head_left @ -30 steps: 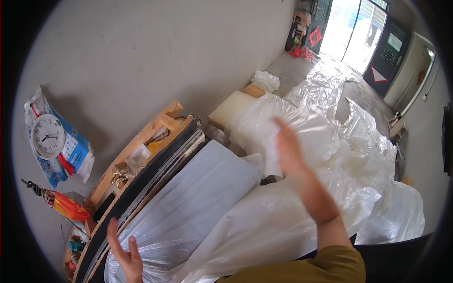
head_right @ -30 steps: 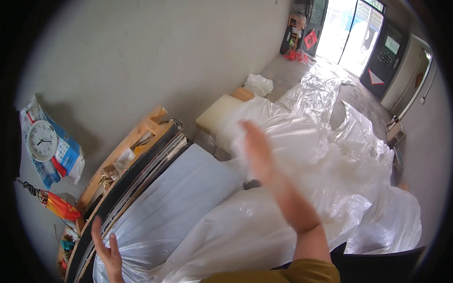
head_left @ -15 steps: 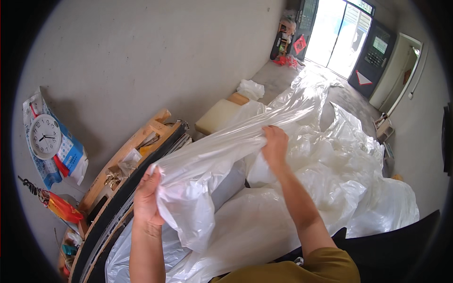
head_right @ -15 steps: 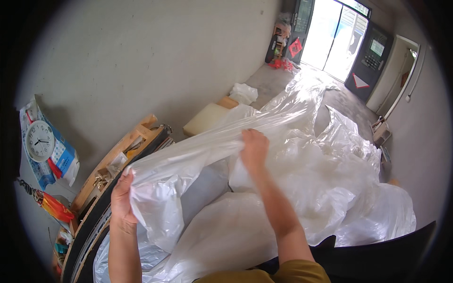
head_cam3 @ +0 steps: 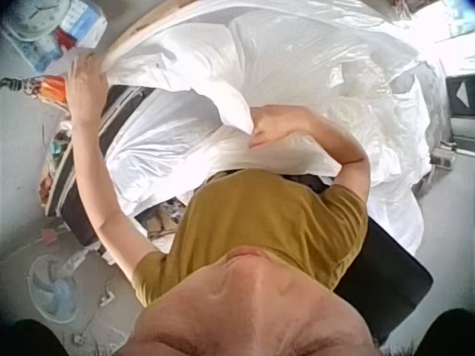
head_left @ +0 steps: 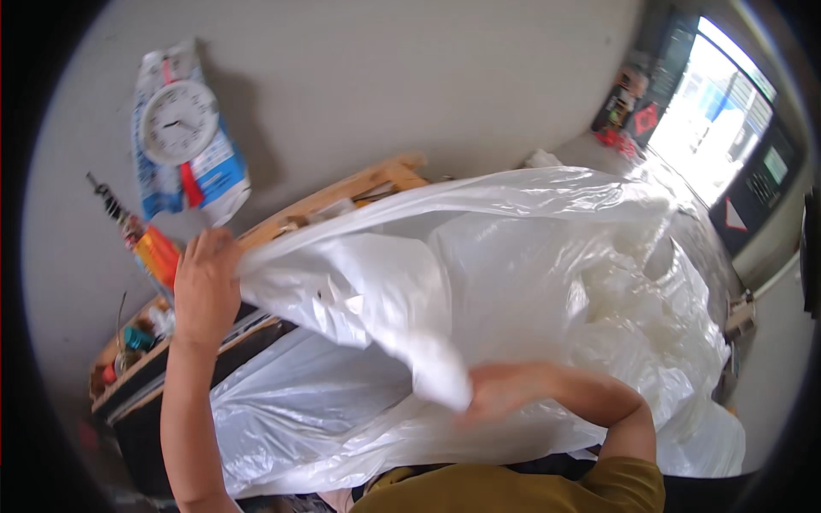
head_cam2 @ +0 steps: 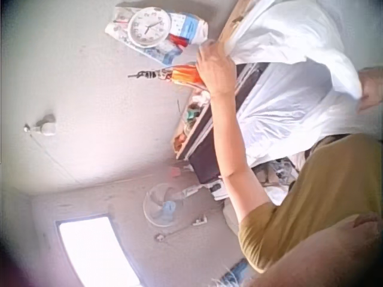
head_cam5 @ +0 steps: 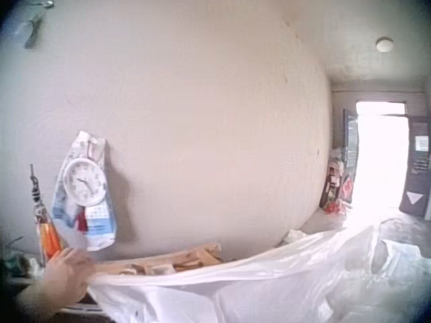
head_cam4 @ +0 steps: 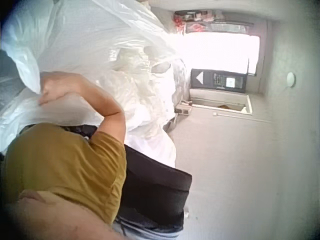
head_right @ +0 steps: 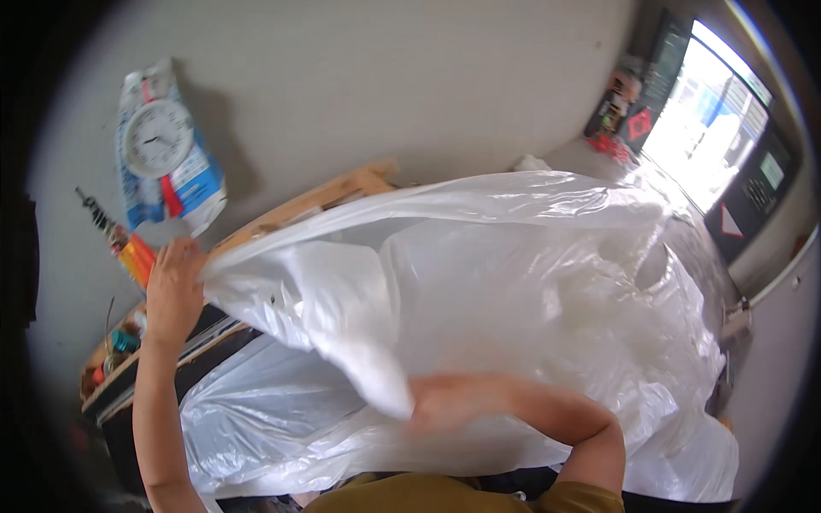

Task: The person repeatedly spreads, smooths, and folds large plastic sheets by hand over a workbench.

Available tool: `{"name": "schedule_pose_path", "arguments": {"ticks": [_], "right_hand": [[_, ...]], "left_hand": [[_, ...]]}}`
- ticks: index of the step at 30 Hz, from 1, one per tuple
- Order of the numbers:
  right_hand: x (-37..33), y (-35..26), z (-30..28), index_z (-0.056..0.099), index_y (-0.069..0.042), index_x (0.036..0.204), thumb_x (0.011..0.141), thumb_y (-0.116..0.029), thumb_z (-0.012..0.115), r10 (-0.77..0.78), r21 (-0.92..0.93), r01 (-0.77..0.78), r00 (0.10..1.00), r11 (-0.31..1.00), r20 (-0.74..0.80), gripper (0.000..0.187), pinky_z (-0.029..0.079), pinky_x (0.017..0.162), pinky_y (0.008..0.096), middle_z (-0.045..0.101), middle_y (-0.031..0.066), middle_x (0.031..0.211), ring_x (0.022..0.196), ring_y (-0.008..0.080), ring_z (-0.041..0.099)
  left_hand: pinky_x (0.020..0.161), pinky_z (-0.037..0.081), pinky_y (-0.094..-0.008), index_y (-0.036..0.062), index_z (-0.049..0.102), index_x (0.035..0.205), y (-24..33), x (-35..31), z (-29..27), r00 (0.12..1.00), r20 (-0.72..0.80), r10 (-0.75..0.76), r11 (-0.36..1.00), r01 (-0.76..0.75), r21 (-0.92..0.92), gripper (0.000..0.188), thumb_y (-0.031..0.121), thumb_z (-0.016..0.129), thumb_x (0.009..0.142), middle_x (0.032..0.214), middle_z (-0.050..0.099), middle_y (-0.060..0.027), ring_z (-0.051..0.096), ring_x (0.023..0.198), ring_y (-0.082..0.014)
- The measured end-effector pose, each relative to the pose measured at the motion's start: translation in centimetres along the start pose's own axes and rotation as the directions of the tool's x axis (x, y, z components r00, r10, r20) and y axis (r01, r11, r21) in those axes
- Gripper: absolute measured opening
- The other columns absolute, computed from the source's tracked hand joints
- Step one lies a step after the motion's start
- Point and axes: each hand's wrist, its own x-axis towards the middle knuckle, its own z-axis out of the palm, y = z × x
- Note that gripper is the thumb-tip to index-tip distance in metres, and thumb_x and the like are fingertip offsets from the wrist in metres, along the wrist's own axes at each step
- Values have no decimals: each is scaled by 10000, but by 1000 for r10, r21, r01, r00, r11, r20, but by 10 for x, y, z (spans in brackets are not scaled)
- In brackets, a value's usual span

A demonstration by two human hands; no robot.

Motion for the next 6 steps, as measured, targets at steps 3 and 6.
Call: {"name": "schedule_pose_path", "arguments": {"ticks": [3,6], "right_hand": [[0,-36,-12,550,-54,1111,741,-254,702,-383,-339,368,923,866,25,448,437,861,354,568,123,1138,1039,229,549],[16,-80,-61,470,-58,1234,728,-179,709,-693,-446,533,500,719,-519,573,397,935,417,498,136,1243,1114,287,500]], "left_hand": [[702,461,-315,64,573,982,-23,-28,-34,846,145,-513,536,448,-716,223,-24,522,783,917,581,-92,578,835,-222],[847,413,-375,93,499,1132,6,-36,-82,852,-40,-522,328,158,-931,274,6,459,875,1060,544,-77,517,936,-232]]}}
